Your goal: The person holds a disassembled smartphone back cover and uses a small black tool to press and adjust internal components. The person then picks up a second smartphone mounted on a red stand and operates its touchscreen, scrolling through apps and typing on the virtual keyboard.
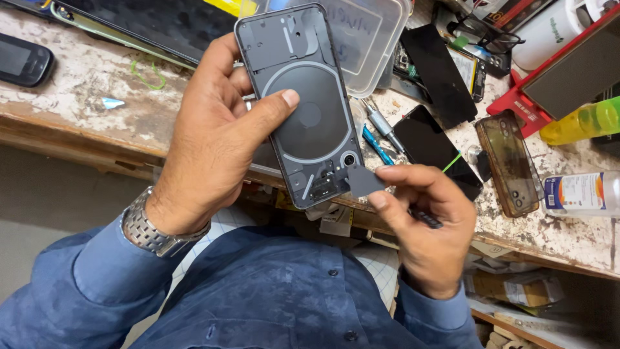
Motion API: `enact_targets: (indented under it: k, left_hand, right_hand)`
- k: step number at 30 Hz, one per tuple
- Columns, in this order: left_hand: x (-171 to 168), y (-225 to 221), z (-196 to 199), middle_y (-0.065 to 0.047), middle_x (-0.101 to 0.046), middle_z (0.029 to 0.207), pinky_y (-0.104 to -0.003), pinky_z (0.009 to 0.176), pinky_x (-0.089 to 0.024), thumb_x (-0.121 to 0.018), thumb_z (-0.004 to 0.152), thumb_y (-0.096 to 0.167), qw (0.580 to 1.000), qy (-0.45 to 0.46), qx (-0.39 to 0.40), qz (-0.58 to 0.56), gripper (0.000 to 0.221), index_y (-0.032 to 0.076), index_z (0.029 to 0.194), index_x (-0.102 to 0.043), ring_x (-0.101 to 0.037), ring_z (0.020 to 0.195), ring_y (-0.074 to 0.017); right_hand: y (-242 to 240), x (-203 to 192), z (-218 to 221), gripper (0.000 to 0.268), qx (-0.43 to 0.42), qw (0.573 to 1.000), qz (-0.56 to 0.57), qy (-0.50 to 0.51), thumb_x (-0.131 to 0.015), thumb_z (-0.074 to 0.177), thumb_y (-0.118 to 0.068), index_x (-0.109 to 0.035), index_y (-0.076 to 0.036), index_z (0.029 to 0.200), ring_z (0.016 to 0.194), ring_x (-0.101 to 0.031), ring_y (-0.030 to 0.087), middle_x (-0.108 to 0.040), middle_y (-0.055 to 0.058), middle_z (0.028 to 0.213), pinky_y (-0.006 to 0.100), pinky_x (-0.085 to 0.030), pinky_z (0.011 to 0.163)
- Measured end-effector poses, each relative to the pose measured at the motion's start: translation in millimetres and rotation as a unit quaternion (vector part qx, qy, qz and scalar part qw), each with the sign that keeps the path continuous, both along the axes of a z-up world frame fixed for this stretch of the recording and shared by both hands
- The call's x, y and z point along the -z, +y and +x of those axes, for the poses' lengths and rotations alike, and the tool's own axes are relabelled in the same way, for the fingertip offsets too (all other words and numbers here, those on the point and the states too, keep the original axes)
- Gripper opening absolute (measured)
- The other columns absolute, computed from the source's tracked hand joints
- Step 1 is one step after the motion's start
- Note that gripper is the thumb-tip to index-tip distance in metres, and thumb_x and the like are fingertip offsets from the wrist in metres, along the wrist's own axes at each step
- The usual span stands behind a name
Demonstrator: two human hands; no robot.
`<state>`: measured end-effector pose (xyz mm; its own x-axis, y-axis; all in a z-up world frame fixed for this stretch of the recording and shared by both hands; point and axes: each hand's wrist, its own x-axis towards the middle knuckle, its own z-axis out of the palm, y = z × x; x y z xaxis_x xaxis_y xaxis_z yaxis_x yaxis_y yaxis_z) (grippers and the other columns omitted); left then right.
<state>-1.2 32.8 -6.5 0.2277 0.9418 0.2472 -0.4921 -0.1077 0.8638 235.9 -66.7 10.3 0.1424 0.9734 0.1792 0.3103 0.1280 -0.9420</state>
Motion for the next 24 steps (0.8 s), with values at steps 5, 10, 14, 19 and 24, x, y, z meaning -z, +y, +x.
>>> enact_targets:
  k: [5, 10, 14, 19, 24]
  left_hand:
    - [-0.6, -0.6, 3.2, -0.017, -0.063, 0.14, -0.033, 0.11, -0.062, -0.059, 0.107, -0.002, 1.0, -0.011, -0.002, 0.011, 0.052, -0.003, 0.152, -0.034, -0.067, 0.129, -0.0194]
    - [-0.2, -3.4, 6.1, -0.018, -0.065, 0.137, -0.031, 0.109, -0.061, -0.061, 0.107, -0.003, 1.0, -0.004, -0.01, 0.011, 0.052, -0.002, 0.152, -0.037, -0.067, 0.125, -0.0181]
    - [1.9, -3.0, 5.8, -0.017, -0.065, 0.137, -0.03, 0.109, -0.06, -0.062, 0.106, -0.004, 1.0, -0.006, -0.011, 0.013, 0.053, -0.002, 0.152, -0.037, -0.067, 0.126, -0.0163]
    - [5.8, -1.3, 5.5, -0.017, -0.064, 0.136, -0.029, 0.11, -0.059, -0.062, 0.108, -0.004, 0.999, -0.006, -0.012, 0.029, 0.052, -0.002, 0.154, -0.037, -0.066, 0.123, -0.0157]
    - [7.1, 0.6, 4.0, -0.017, -0.064, 0.134, -0.03, 0.111, -0.06, -0.062, 0.109, -0.004, 0.999, -0.007, -0.011, 0.035, 0.053, -0.002, 0.155, -0.037, -0.066, 0.124, -0.0161]
  right_hand:
    - [0.8, -2.7, -14.9, 0.024, -0.036, 0.993, 0.064, -0.092, -0.082, 0.088, 0.001, -0.073, -0.002, 0.11, 0.075, -0.052, 0.003, -0.062, 0.003, 0.107, 0.017, -0.041, 0.065]
    - [3.2, -3.6, -27.0, 0.026, -0.039, 0.991, 0.062, -0.112, -0.083, 0.086, 0.0, -0.075, -0.004, 0.111, 0.075, -0.05, 0.003, -0.06, 0.001, 0.104, 0.018, -0.041, 0.067]
    - [5.6, -5.0, -29.7, 0.027, -0.044, 0.99, 0.064, -0.118, -0.084, 0.087, 0.0, -0.076, -0.004, 0.112, 0.076, -0.05, 0.003, -0.06, 0.0, 0.103, 0.018, -0.041, 0.068]
    - [5.5, -4.6, -27.2, 0.026, -0.038, 0.991, 0.06, -0.116, -0.083, 0.087, 0.001, -0.076, -0.004, 0.112, 0.076, -0.05, 0.003, -0.059, 0.0, 0.103, 0.018, -0.041, 0.068]
    - [5.5, 0.4, -11.8, 0.025, -0.029, 0.995, 0.07, -0.06, -0.081, 0.09, 0.003, -0.072, -0.002, 0.113, 0.075, -0.051, 0.002, -0.066, 0.002, 0.111, 0.017, -0.041, 0.066]
